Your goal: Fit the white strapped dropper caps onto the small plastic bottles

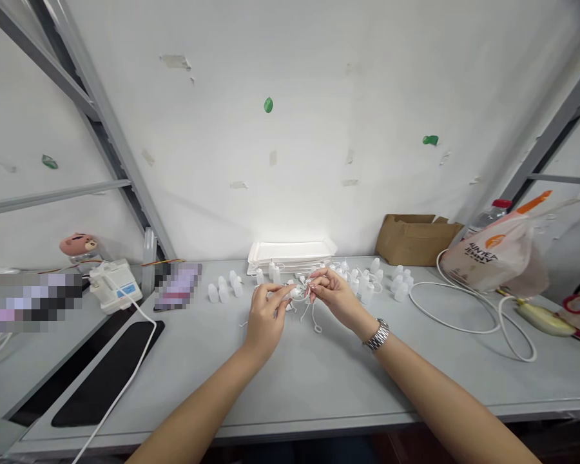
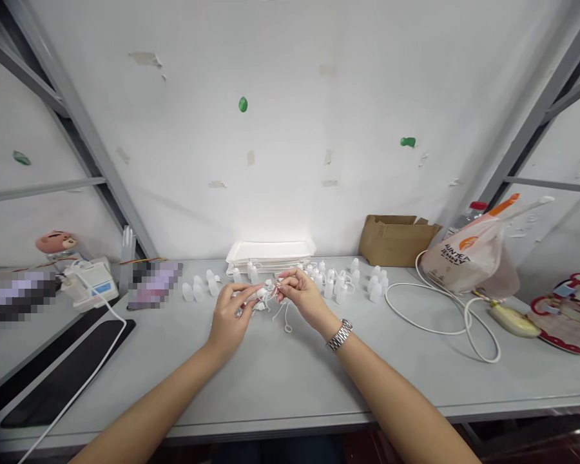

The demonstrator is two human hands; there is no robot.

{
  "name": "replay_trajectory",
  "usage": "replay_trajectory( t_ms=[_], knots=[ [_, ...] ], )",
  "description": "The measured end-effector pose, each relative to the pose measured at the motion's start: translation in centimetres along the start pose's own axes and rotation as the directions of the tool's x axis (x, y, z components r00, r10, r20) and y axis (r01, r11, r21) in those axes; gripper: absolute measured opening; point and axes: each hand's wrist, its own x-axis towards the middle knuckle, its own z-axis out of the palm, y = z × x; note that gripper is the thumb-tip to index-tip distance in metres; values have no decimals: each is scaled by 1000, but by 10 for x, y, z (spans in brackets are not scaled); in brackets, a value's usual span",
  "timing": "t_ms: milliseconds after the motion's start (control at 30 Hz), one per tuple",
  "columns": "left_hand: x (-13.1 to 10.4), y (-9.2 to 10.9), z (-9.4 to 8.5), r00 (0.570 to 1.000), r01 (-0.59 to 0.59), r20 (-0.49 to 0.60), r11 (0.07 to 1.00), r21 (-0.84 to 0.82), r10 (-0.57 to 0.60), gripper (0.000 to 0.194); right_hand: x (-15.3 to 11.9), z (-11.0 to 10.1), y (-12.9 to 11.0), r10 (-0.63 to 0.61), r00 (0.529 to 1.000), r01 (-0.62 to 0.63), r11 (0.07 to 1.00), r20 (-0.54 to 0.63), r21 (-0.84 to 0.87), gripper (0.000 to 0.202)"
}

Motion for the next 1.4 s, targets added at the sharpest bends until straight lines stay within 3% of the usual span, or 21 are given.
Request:
replay_trajectory(
  t_ms=[933, 1400],
  knots=[
    [0, -1, 1, 1000, -24, -10, 997, 69, 25, 29, -4, 9, -1, 26, 1000, -25, 996, 6, -81, 25],
    [-1, -3, 0, 998, -5, 70, 998, 65, 0, 32, -6, 13, -5, 9, 1000, -14, 973, -20, -231, 29]
  ],
)
